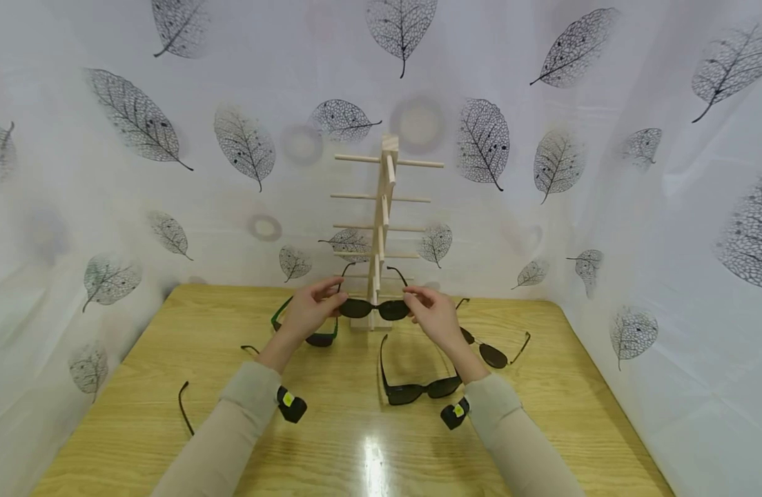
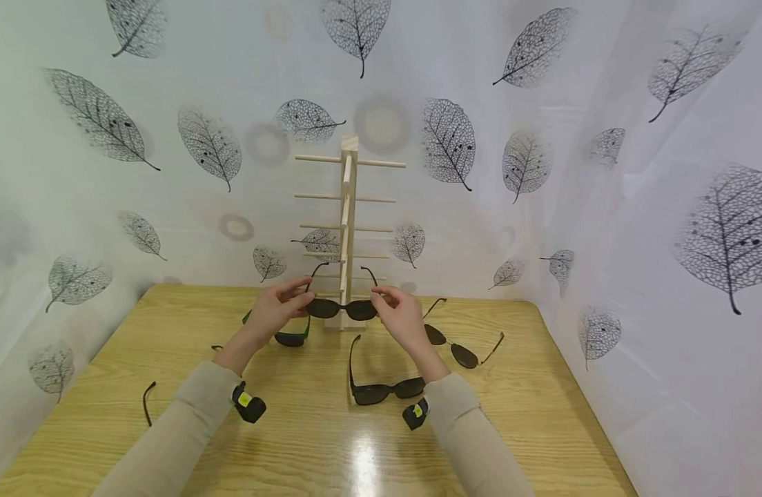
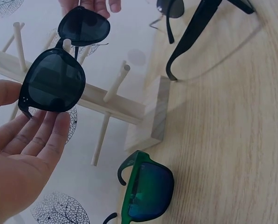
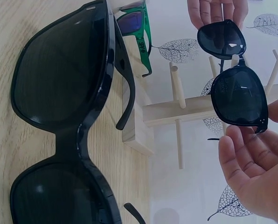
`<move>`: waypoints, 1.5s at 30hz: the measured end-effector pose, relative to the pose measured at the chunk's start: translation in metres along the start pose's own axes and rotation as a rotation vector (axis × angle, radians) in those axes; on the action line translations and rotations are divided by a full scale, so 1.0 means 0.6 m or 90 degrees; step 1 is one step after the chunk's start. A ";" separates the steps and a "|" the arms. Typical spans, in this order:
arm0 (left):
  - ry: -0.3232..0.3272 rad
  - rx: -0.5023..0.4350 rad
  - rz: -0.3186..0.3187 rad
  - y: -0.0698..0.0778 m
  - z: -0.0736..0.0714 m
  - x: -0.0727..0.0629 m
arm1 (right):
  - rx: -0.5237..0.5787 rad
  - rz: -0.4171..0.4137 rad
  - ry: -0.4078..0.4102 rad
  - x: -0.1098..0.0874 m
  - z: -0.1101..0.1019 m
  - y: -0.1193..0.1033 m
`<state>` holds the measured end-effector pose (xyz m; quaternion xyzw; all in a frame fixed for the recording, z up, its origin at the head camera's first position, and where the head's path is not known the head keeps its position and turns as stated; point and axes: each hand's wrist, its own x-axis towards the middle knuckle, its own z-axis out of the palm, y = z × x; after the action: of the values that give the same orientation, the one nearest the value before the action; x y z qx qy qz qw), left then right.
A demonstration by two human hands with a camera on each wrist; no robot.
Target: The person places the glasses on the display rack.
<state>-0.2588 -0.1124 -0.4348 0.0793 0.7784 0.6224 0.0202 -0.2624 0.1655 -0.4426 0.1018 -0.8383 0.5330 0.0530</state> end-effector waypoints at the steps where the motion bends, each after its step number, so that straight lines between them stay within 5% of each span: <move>1: 0.001 -0.003 0.000 0.000 0.000 0.000 | -0.002 -0.001 0.001 0.001 0.000 0.000; 45: 0.000 0.004 -0.016 -0.006 0.001 0.009 | -0.010 -0.003 -0.002 0.012 0.002 0.007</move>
<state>-0.2642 -0.1118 -0.4381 0.0701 0.7813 0.6195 0.0278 -0.2704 0.1656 -0.4451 0.1045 -0.8424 0.5259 0.0537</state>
